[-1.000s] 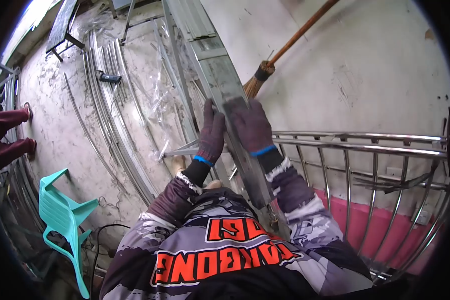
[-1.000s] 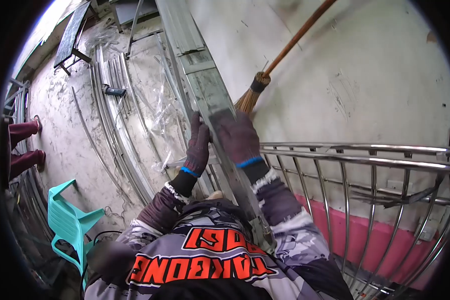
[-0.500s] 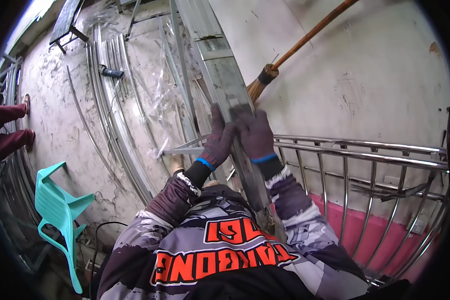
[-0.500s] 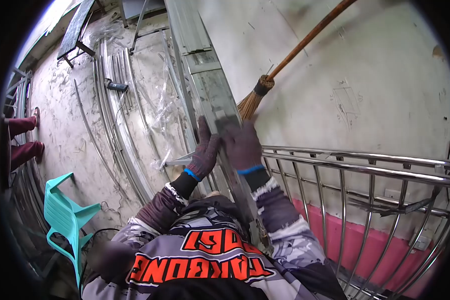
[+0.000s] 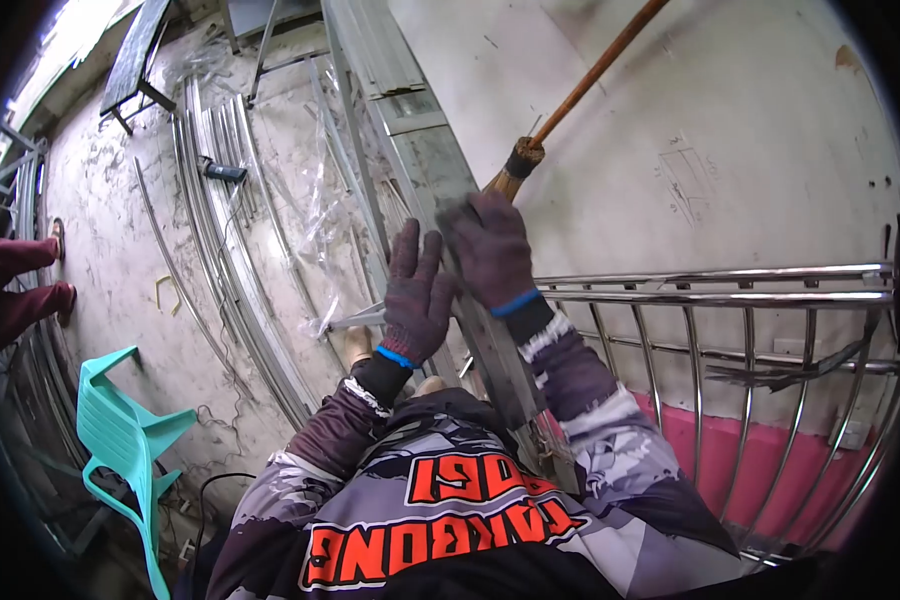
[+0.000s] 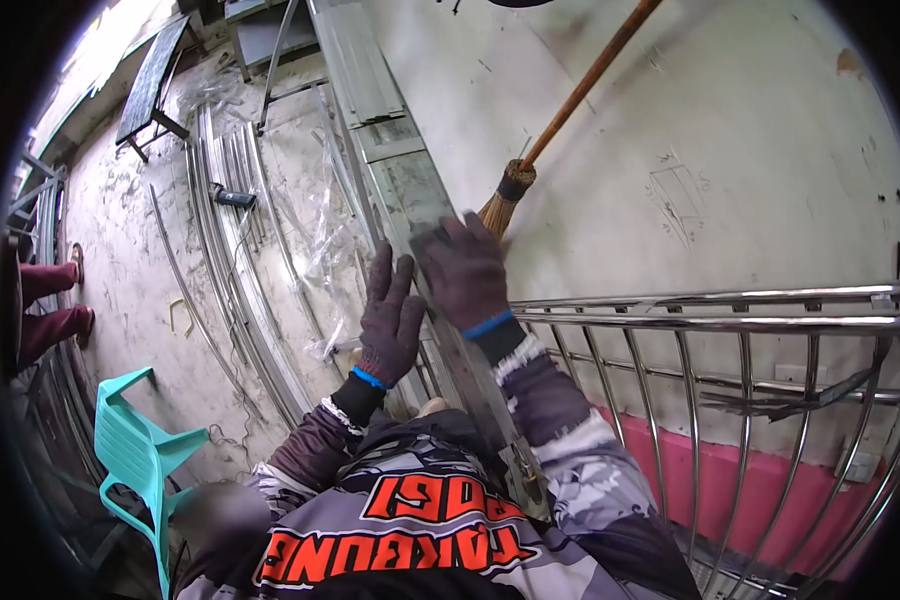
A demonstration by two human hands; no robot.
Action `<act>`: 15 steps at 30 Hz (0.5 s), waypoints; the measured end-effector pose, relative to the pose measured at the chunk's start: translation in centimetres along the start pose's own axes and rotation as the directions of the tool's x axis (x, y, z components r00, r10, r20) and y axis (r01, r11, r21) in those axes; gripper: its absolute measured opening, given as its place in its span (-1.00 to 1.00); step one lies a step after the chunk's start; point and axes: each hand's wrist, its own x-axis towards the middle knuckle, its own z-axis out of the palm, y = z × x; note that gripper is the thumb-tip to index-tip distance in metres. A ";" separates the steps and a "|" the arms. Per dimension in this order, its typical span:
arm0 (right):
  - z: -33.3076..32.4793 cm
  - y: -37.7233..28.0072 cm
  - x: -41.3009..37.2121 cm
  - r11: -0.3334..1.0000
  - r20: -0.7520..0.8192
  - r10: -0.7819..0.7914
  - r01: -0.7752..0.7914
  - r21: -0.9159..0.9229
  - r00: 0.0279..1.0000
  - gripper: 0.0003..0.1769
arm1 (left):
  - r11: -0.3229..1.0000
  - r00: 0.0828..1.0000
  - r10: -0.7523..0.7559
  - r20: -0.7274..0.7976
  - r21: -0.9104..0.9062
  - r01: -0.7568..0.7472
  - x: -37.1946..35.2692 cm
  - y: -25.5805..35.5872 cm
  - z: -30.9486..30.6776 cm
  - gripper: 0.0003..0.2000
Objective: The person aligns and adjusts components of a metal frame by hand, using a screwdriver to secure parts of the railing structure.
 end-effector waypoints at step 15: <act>-1.7 -0.5 -15.1 0.272 0.300 0.322 -0.391 0.879 0.898 -0.35 | 0.942 0.882 0.236 0.409 0.125 -0.310 -3.5 7.1 1.7 -0.29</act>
